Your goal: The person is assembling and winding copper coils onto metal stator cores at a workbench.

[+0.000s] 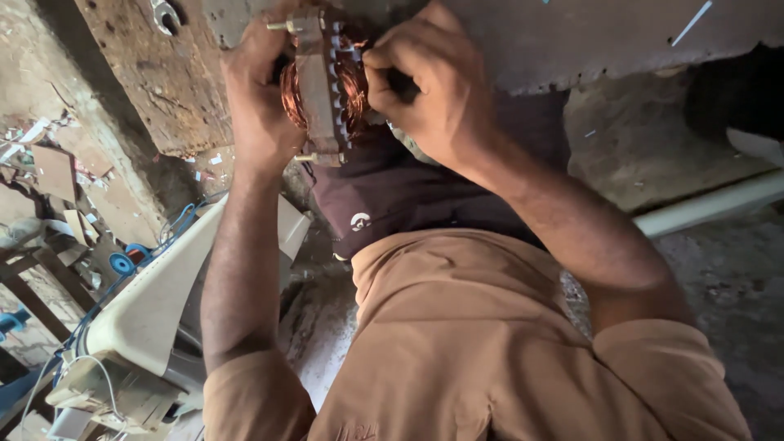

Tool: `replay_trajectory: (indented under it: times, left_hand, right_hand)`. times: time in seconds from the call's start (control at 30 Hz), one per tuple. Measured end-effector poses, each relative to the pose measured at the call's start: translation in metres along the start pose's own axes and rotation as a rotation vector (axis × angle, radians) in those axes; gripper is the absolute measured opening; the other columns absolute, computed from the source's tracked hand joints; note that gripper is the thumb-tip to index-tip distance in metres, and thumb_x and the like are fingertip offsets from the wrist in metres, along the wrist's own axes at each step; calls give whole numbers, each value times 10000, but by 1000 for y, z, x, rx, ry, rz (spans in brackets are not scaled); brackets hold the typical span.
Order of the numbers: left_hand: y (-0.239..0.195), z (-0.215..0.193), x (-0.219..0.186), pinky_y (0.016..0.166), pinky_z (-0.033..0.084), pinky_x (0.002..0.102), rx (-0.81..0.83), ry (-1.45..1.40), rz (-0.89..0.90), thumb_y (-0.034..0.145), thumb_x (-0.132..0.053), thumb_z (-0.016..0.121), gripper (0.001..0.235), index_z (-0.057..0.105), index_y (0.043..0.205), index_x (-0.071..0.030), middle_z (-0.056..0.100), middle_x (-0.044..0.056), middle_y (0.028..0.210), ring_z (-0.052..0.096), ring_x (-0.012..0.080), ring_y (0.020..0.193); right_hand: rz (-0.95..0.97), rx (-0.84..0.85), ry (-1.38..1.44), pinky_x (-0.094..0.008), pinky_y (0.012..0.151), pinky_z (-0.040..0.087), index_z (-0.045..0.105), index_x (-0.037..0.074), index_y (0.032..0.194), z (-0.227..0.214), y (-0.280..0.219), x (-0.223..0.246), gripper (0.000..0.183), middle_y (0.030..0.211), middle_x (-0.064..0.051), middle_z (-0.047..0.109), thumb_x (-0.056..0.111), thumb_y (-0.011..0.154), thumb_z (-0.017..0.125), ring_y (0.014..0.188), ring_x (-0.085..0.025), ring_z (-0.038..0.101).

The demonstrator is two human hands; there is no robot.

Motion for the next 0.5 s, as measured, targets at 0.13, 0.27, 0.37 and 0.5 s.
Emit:
replay_trajectory:
  times: [0.13,0.27,0.37,0.5]
  left_hand:
    - [-7,1,13,852,480,343,-4,-20,26,1044,-126,722,290,608,1276,6,642,125,1087,614,214,970]
    - [-5,0,11,793,458,318,3,28,50,1053,-153,756,247,613,1163,15,598,129,981,582,209,890]
    - [-13,-4,28,808,460,309,16,38,19,1062,-155,749,237,614,1149,18,594,122,967,575,194,891]
    - [-1,0,0,877,474,283,98,-151,-113,1041,-160,677,247,570,1147,36,602,75,1043,564,131,985]
  right_hand:
    - [-35,-2,-48,-399,863,542,715,22,1035,3,-5,-1,144,1056,-77,711,16,967,841,1005,-268,644]
    - [-47,13,-29,-388,880,546,691,28,1065,0,-4,1,166,1078,-73,704,4,958,815,1007,-241,661]
    - [13,12,-13,-380,843,545,662,27,1053,-6,1,5,180,1023,-77,686,17,957,814,974,-248,657]
    - [141,103,137,-369,877,550,597,9,1093,-2,-7,-5,162,976,-68,661,15,1051,753,906,-203,677]
Point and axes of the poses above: each hand's wrist, its own y-axis towards the middle knuckle, its own z-axis out of the palm, x = y × z, the point moved 6 cm from there along y, towards the middle knuckle
